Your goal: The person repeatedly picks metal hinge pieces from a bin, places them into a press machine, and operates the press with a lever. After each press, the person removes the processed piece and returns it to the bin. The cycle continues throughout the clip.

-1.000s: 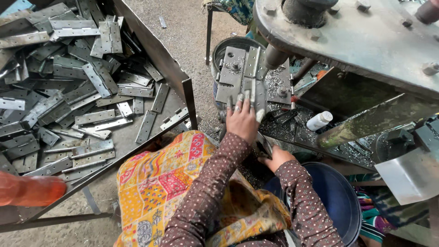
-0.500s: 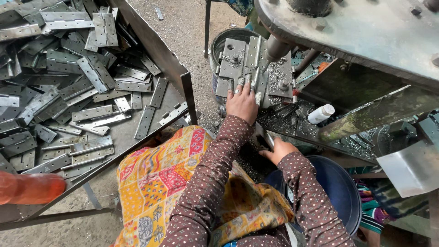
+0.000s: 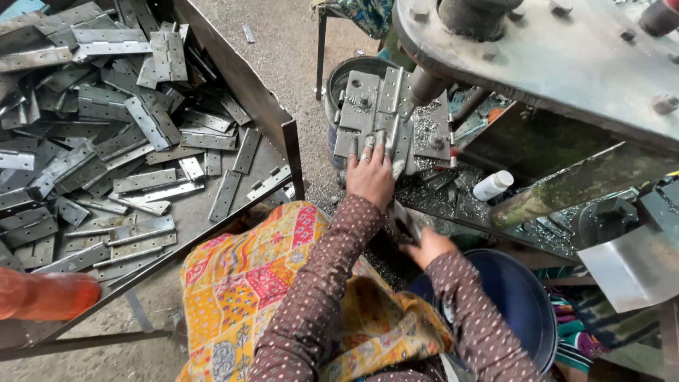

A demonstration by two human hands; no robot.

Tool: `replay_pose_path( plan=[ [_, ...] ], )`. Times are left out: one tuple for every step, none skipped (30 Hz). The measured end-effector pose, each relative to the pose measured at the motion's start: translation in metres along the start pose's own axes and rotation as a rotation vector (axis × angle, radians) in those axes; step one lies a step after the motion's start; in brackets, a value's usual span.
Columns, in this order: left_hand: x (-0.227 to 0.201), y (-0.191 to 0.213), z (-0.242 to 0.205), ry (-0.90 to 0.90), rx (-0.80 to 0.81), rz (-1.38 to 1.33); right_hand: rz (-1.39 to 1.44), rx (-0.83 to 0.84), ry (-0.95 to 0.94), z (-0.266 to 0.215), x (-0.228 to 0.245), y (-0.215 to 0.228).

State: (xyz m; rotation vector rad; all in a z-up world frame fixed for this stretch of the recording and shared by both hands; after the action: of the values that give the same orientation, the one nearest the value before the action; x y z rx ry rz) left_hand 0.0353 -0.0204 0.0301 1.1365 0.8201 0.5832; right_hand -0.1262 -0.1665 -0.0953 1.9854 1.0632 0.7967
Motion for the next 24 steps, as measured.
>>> replay_pose_path(
  plan=[
    [0.002, -0.002, 0.003, 0.006, -0.011, -0.018, -0.017, -0.017, 0.031, 0.004, 0.004, 0.012],
    [0.001, -0.006, 0.004, 0.009, -0.016, -0.042, -0.035, -0.029, 0.053, -0.001, 0.004, 0.014],
    [0.001, -0.012, 0.007, 0.024, 0.006, -0.030, -0.035, -0.005, 0.034, -0.005, 0.002, 0.008],
    [0.002, -0.012, 0.018, 0.039, 0.012, -0.017, -0.039, 0.004, 0.020, -0.003, 0.002, 0.008],
    [0.003, -0.012, 0.027, 0.054, 0.019, -0.005, -0.044, 0.014, 0.006, -0.001, 0.000, 0.006],
    [0.003, -0.012, 0.031, 0.053, 0.012, -0.012, 0.017, 0.028, -0.013, -0.002, -0.001, -0.006],
    [0.003, -0.011, 0.035, 0.051, 0.006, -0.019, 0.078, 0.041, -0.032, -0.007, 0.000, -0.025],
    [0.004, -0.009, 0.037, 0.047, 0.001, -0.021, 0.144, 0.055, -0.049, -0.007, 0.001, -0.040],
    [0.005, -0.010, 0.037, 0.039, 0.016, -0.023, 0.103, 0.051, -0.075, -0.005, 0.000, -0.049],
    [0.006, -0.012, 0.033, 0.043, 0.032, -0.030, 0.052, 0.053, -0.098, -0.005, -0.002, -0.058],
    [0.007, -0.014, 0.028, 0.046, 0.047, -0.037, 0.001, 0.055, -0.121, -0.005, -0.005, -0.062],
    [0.007, -0.015, 0.018, 0.038, 0.043, 0.014, 0.047, 0.080, -0.107, -0.009, -0.004, -0.069],
    [0.007, -0.016, 0.009, 0.030, 0.038, 0.066, 0.094, 0.105, -0.094, -0.012, -0.004, -0.069],
    [0.005, -0.013, 0.011, 0.022, 0.012, 0.118, 0.136, 0.111, -0.073, -0.006, -0.003, -0.054],
    [0.006, -0.012, 0.016, 0.021, 0.022, 0.071, 0.102, 0.106, -0.057, -0.001, -0.001, -0.038],
    [0.005, -0.014, 0.019, 0.021, 0.041, 0.020, 0.067, 0.109, -0.045, -0.002, -0.002, -0.023],
    [0.005, -0.017, 0.022, 0.021, 0.059, -0.031, 0.033, 0.111, -0.034, 0.000, -0.002, -0.009],
    [0.004, -0.019, 0.024, 0.024, 0.041, -0.016, 0.004, 0.085, -0.003, 0.002, 0.000, 0.004],
    [0.003, -0.020, 0.030, 0.028, 0.024, -0.002, -0.026, 0.059, 0.027, 0.003, 0.000, 0.014],
    [0.001, -0.021, 0.034, 0.030, 0.005, 0.010, -0.057, 0.030, 0.055, 0.002, 0.000, 0.016],
    [0.000, -0.024, 0.037, 0.032, 0.008, 0.005, -0.049, 0.037, 0.033, 0.001, -0.004, 0.010],
    [0.000, -0.024, 0.043, 0.035, 0.002, 0.001, -0.044, 0.035, 0.015, 0.004, -0.006, 0.004],
    [-0.001, -0.022, 0.047, 0.038, -0.004, -0.003, -0.040, 0.034, -0.003, 0.004, -0.009, -0.007],
    [-0.001, -0.020, 0.050, 0.034, -0.003, -0.004, -0.028, -0.008, -0.007, 0.002, -0.009, -0.023]
  ],
)
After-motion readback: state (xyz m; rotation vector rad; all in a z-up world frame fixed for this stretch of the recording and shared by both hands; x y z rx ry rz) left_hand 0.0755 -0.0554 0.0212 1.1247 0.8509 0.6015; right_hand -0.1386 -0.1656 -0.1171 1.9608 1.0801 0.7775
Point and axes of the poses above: each hand's wrist, its own z-axis towards the middle knuckle, its own y-axis out of the back of the hand, x = y × z, the point moved 7 cm from there along z, towards the middle knuckle, and after that the axes turned 12 degrees about x, right-handed, at the moved point
